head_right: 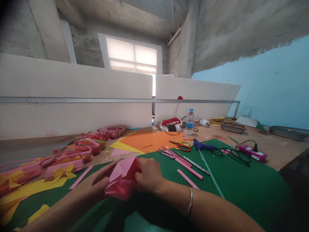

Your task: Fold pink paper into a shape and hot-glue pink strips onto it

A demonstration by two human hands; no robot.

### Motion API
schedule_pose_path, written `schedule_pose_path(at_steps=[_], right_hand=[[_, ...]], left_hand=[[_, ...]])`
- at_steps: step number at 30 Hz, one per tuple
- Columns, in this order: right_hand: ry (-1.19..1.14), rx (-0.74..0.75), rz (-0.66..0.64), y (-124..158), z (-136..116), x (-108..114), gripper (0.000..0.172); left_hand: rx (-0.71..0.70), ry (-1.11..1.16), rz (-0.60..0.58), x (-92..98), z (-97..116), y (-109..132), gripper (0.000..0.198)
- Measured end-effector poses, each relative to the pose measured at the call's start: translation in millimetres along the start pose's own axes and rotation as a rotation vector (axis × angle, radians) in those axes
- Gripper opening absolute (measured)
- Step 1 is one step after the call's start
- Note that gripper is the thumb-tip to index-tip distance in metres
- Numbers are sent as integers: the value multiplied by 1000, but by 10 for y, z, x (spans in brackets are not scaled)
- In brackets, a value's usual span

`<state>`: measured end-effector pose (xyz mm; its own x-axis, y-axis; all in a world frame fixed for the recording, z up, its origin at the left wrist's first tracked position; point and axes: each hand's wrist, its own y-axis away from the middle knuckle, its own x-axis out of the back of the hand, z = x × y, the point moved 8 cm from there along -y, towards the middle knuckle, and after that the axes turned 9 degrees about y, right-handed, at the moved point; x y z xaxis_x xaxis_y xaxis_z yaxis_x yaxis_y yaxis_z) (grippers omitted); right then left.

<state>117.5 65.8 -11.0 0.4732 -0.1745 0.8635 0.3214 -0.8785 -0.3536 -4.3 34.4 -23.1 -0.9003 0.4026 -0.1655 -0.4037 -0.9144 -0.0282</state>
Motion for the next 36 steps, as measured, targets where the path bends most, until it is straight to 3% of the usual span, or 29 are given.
schedule_pose_path(at_steps=[4, 8, 16, 22, 26, 29, 36], right_hand=[[26, -45, -3, -14, 82, -45, 17], [-88, -50, -61, -24, 118, -123, 19], [-318, -9, -88, -30, 67, -202, 18], [-390, -118, -95, -36, 127, -253, 15], [-357, -131, -64, -34, 156, -248, 7], [-383, -69, -142, -39, 101, -281, 8], [-360, 7, -115, -76, 29, -184, 16]], left_hand=[[-20, -19, 201, 230, -80, -6, 71], [-4, -170, 323, 376, -30, 38, 58], [-73, -408, 413, 413, 126, 96, 46], [-129, -504, 304, 368, 109, 45, 62], [-90, -307, 219, 285, -8, 19, 69], [-49, -128, 220, 293, -58, 23, 65], [12, 3, 158, 357, -133, -6, 73]])
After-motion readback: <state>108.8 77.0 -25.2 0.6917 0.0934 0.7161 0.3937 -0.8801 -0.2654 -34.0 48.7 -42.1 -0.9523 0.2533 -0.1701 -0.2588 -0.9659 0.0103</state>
